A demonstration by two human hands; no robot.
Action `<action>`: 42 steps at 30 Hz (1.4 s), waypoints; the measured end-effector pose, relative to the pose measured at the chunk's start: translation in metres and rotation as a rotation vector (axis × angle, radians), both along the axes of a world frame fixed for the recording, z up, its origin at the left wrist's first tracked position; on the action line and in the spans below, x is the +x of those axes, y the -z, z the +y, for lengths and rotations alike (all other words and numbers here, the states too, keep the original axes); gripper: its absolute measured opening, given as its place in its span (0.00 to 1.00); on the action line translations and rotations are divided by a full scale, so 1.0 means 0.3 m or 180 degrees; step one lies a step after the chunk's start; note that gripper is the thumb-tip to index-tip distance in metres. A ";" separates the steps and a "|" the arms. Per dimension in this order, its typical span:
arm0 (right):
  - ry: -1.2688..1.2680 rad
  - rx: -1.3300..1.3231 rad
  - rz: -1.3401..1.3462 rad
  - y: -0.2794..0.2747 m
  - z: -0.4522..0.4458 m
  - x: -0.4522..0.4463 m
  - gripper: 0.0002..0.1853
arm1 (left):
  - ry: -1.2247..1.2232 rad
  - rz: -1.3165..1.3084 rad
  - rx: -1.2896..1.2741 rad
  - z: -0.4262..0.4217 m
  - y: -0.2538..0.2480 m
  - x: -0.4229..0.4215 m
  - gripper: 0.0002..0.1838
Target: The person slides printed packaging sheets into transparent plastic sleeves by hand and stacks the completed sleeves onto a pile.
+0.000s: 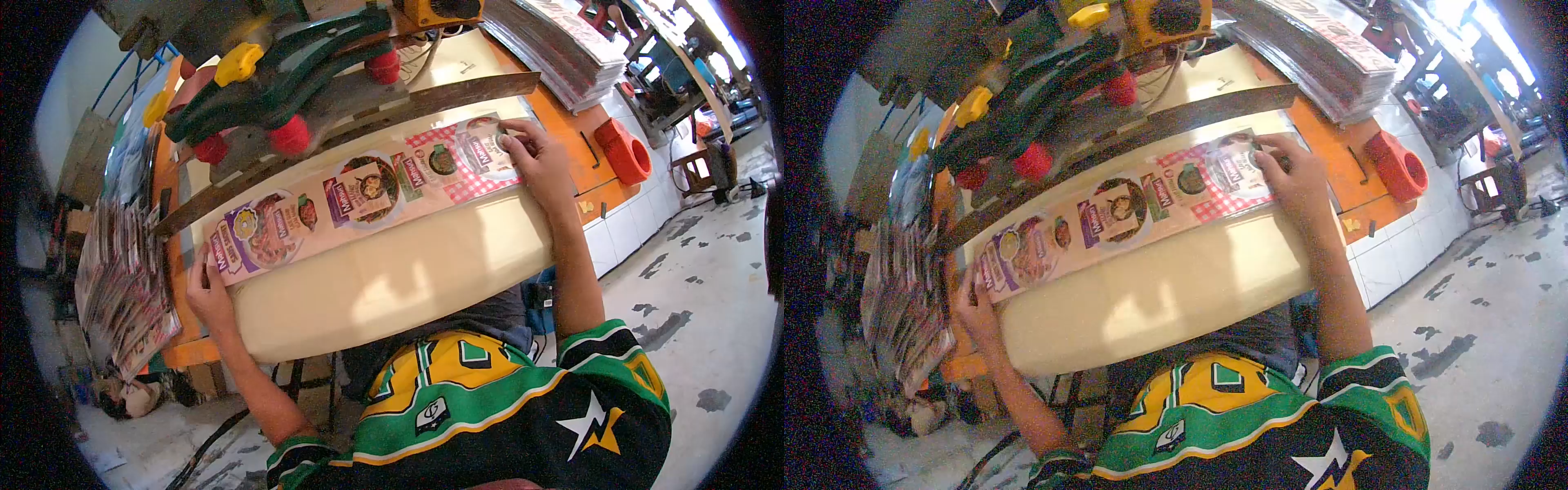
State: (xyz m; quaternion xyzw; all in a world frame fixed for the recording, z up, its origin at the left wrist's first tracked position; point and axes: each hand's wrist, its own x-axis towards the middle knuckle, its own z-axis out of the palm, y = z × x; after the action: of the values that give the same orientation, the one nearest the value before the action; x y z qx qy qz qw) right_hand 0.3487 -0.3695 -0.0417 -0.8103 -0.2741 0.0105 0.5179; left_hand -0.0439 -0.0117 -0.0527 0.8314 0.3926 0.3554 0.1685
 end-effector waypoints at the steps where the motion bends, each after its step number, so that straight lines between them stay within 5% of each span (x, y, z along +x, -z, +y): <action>1: 0.0021 -0.0002 -0.0013 -0.002 0.009 -0.008 0.14 | 0.0021 -0.0013 -0.0002 -0.002 -0.002 0.005 0.17; 4: 0.0315 -0.0261 -0.0765 0.001 0.033 -0.013 0.10 | -0.0020 0.0192 0.0032 0.001 -0.018 0.007 0.17; 16: 0.0694 -0.1334 -0.1442 -0.009 0.054 -0.012 0.14 | 0.0030 0.0569 0.0062 0.003 -0.025 -0.001 0.19; 42: 0.0425 -0.1296 -0.1064 -0.066 0.041 0.003 0.17 | 0.0003 0.0417 -0.0095 0.003 -0.047 -0.013 0.21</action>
State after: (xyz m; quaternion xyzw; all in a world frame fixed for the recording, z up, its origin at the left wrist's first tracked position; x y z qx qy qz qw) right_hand 0.3496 -0.3572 -0.0219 -0.9045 -0.2941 -0.1027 0.2914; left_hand -0.0477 -0.0109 -0.0385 0.8504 0.4076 0.2943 0.1550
